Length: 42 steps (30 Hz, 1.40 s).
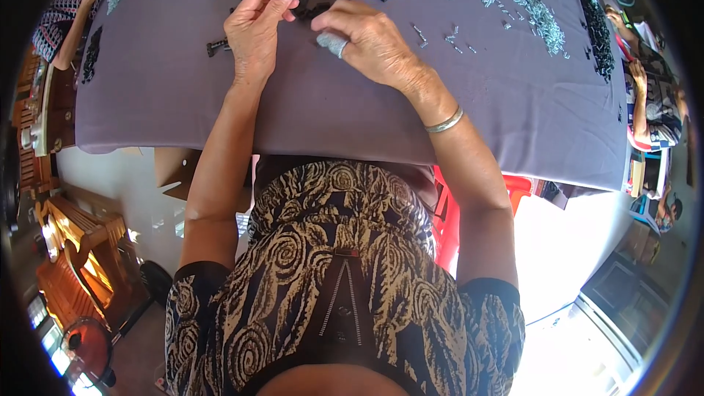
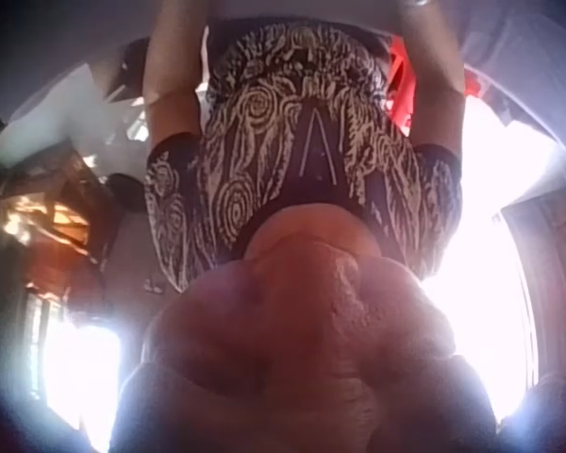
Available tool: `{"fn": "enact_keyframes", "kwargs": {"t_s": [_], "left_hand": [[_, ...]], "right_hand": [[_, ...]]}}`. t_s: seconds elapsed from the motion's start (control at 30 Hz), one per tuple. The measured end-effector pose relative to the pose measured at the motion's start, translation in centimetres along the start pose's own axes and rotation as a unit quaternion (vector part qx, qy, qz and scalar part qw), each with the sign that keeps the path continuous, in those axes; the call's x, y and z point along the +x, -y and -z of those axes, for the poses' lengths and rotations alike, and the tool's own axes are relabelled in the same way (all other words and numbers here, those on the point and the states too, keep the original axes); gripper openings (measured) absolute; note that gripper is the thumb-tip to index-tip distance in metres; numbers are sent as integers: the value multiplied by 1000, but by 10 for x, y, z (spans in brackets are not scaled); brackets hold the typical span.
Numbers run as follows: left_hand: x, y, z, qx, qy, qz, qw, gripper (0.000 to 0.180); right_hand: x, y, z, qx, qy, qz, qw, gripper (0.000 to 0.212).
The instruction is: Assembling small black plastic components into mesh filter cylinders by hand.
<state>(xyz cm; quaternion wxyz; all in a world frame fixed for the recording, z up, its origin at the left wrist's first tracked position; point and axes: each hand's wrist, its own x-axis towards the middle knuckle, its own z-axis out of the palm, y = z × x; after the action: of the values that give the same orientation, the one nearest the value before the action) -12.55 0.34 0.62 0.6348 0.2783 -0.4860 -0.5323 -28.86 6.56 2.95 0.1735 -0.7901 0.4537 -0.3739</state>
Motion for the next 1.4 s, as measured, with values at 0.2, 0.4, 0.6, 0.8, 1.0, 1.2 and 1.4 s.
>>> {"fn": "enact_keyframes", "kwargs": {"t_s": [0.2,0.4,0.6,0.8,1.0,1.2,1.4], "left_hand": [[0,-4,-1,23,-5,10,1000,20],[-8,-4,-6,39,50,33,997,19],[-23,-5,-19,40,107,103,988,19],[-29,0,-23,39,140,129,981,21],[-29,-2,-24,53,154,150,975,21],[-30,1,-22,34,158,160,974,20],[-31,0,-23,29,156,164,974,20]], "right_hand": [[-3,5,-18,-203,26,120,971,24],[-4,4,-8,-119,-24,29,992,25],[-2,-6,20,195,-99,-143,965,15],[0,-3,29,384,-90,-203,896,16],[-2,-8,26,316,-68,-166,932,21],[-1,-8,25,320,-54,-153,933,26],[-2,-9,24,313,-49,-154,936,23]]}}
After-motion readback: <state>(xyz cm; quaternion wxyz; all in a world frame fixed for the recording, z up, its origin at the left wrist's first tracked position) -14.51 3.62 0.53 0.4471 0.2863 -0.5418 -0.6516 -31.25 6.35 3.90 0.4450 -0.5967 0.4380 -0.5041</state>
